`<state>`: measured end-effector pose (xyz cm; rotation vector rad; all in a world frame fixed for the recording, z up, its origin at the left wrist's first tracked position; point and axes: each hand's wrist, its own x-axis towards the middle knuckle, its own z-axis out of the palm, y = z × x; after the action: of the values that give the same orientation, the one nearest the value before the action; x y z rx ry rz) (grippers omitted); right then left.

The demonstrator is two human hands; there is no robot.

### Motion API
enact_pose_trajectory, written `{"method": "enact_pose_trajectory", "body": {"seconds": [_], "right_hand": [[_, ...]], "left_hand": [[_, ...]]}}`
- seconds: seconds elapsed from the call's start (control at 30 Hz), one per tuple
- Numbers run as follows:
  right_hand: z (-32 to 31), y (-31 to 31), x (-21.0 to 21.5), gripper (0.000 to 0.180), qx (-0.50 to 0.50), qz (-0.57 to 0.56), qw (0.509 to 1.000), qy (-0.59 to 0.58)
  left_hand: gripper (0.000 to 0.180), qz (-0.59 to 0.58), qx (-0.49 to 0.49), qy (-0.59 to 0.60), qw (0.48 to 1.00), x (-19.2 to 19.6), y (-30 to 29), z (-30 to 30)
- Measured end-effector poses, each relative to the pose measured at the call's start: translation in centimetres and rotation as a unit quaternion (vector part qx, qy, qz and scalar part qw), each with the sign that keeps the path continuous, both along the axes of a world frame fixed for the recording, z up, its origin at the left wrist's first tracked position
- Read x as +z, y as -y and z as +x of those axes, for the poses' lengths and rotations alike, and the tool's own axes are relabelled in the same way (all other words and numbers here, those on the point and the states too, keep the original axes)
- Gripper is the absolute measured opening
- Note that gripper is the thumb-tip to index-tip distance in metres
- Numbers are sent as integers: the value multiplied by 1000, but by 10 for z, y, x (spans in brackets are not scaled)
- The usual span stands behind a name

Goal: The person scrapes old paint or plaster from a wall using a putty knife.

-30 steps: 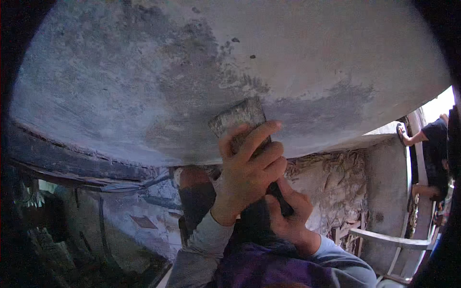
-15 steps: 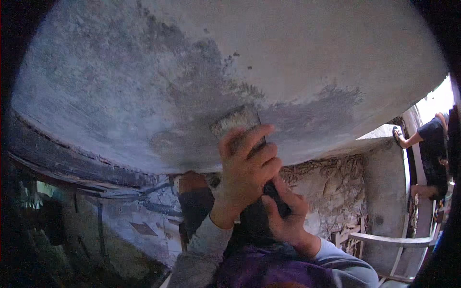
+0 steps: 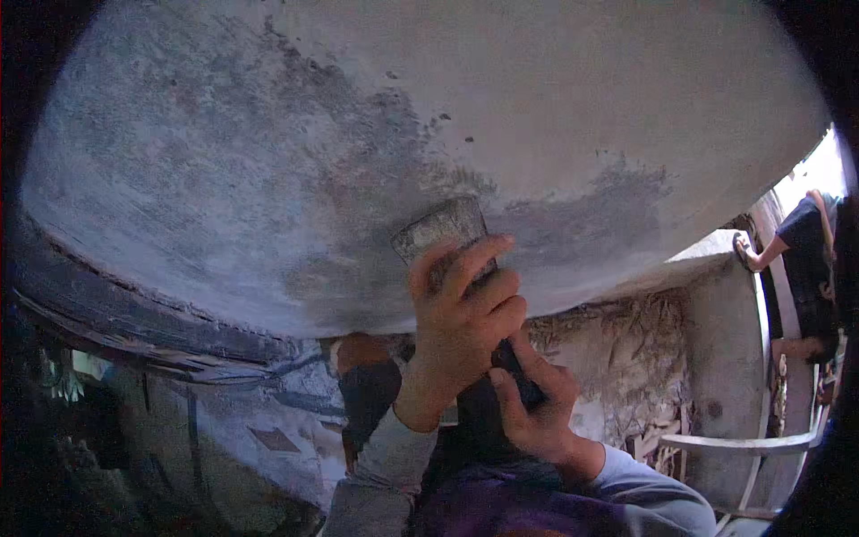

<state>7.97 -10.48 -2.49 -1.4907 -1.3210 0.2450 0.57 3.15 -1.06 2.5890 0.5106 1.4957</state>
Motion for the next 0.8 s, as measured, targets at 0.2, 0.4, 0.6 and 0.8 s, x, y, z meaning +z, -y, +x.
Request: {"method": "enact_pose_trajectory", "body": {"seconds": [0.2, 0.4, 0.6, 0.8], "right_hand": [[0, 10, 0, 44, -8, -27, 1000, -11], [-8, 2, 4, 44, -23, 7, 1000, -14], [-7, -4, 9, 44, -12, 13, 1000, -2], [-8, -13, 3, 45, -9, 42, 999, 5]], "left_hand": [[11, 6, 10, -33, 999, -3, 7, 2], [11, -18, -9, -30, 999, 13, 4, -6], [10, -2, 7, -5, 1000, 12, -3, -4], [8, 11, 21, 0, 1000, 4, -5, -9]]}}
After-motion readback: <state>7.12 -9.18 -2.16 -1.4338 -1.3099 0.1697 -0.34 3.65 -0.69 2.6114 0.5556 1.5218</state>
